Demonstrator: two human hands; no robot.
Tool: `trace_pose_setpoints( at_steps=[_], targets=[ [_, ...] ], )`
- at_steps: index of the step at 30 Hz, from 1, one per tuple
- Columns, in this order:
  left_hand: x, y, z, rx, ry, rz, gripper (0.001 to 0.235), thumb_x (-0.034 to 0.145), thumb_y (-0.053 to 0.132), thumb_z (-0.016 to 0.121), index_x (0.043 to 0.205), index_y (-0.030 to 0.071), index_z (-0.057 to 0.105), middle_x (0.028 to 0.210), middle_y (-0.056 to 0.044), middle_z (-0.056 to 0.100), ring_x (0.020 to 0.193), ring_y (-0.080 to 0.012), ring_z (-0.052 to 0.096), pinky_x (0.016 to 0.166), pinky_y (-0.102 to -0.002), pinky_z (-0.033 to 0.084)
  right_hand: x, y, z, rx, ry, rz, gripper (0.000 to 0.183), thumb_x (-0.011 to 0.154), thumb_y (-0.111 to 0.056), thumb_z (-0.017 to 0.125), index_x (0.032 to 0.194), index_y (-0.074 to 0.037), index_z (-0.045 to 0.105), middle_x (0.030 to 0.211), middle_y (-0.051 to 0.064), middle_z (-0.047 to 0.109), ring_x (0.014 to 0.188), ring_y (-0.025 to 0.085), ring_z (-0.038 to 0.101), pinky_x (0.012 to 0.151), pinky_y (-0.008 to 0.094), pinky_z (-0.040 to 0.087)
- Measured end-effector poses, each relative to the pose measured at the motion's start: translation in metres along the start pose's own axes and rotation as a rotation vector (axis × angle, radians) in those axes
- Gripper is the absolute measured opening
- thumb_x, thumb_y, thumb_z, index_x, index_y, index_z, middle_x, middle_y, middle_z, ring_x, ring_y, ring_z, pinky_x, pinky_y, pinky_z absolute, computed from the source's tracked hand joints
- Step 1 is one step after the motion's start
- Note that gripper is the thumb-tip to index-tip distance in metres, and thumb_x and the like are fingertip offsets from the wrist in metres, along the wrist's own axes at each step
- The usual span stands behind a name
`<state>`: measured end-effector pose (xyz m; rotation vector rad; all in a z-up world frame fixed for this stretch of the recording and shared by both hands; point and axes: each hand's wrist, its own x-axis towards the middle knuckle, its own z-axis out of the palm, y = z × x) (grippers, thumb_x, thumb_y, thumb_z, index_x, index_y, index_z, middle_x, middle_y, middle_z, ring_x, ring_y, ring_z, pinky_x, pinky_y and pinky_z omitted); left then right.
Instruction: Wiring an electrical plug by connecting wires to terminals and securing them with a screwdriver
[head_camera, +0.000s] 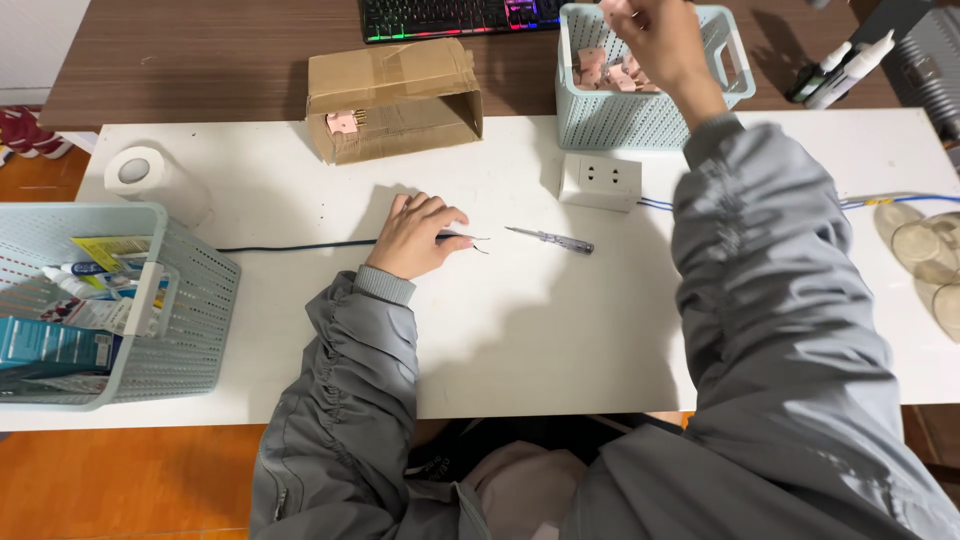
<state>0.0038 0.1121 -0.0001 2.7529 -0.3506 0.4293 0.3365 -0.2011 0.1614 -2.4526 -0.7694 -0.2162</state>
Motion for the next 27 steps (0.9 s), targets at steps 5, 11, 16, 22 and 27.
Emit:
trace_pose_setpoints(
  at_steps=[5, 11, 16, 22, 27],
  targets=[
    [0.015, 0.039, 0.007, -0.170, 0.225, -0.028, 0.040, 0.113, 0.040, 0.074, 0.146, 0.019, 0.070, 0.108, 0.002, 0.080, 0.105, -0.0259, 0.073, 0.094, -0.047, 0.045, -0.105, -0.052, -0.015, 0.221, 0.087, -0.286, 0.032, 0.134, -0.028, 0.073, 0.109, -0.007, 0.075, 0.087, 0.000, 0.060, 0.078, 0.012, 0.044, 0.070, 0.033, 0.034],
    [0.013, 0.102, 0.024, -1.070, 0.125, -0.102, 0.052, 0.125, 0.034, 0.052, 0.170, 0.007, 0.052, 0.110, -0.012, 0.082, 0.093, -0.0187, 0.074, 0.092, -0.036, 0.058, -0.241, -0.079, 0.053, 0.337, 0.094, -0.665, 0.021, 0.115, -0.017, 0.073, 0.124, 0.002, 0.078, 0.108, 0.025, 0.079, 0.095, 0.047, 0.075, 0.081, 0.056, 0.057],
    [0.013, 0.108, 0.034, -0.974, 0.128, -0.041, 0.040, 0.109, 0.027, 0.086, 0.145, 0.011, 0.081, 0.118, -0.010, 0.089, 0.096, -0.0141, 0.077, 0.083, -0.029, 0.057, -0.271, -0.067, 0.081, 0.197, 0.178, -0.763, 0.021, 0.112, -0.018, 0.077, 0.127, -0.006, 0.087, 0.110, 0.013, 0.075, 0.098, 0.032, 0.072, 0.088, 0.043, 0.055],
    [0.013, 0.112, 0.024, -0.670, 0.236, 0.106, 0.049, 0.097, 0.026, 0.096, 0.142, 0.012, 0.082, 0.114, -0.012, 0.086, 0.101, -0.0321, 0.082, 0.087, -0.042, 0.064, -0.268, -0.062, 0.080, 0.203, 0.141, -0.788, 0.020, 0.108, -0.014, 0.083, 0.126, -0.006, 0.088, 0.115, 0.015, 0.079, 0.106, 0.035, 0.072, 0.091, 0.046, 0.055],
    [0.013, 0.095, 0.037, -0.245, 0.413, 0.239, 0.042, 0.099, 0.026, 0.095, 0.136, 0.011, 0.083, 0.105, -0.006, 0.081, 0.095, -0.0248, 0.079, 0.088, -0.037, 0.063, -0.266, -0.057, 0.082, 0.181, 0.130, -0.679, 0.030, 0.107, -0.016, 0.084, 0.136, -0.008, 0.085, 0.115, 0.014, 0.080, 0.106, 0.033, 0.070, 0.092, 0.044, 0.054]
  ],
)
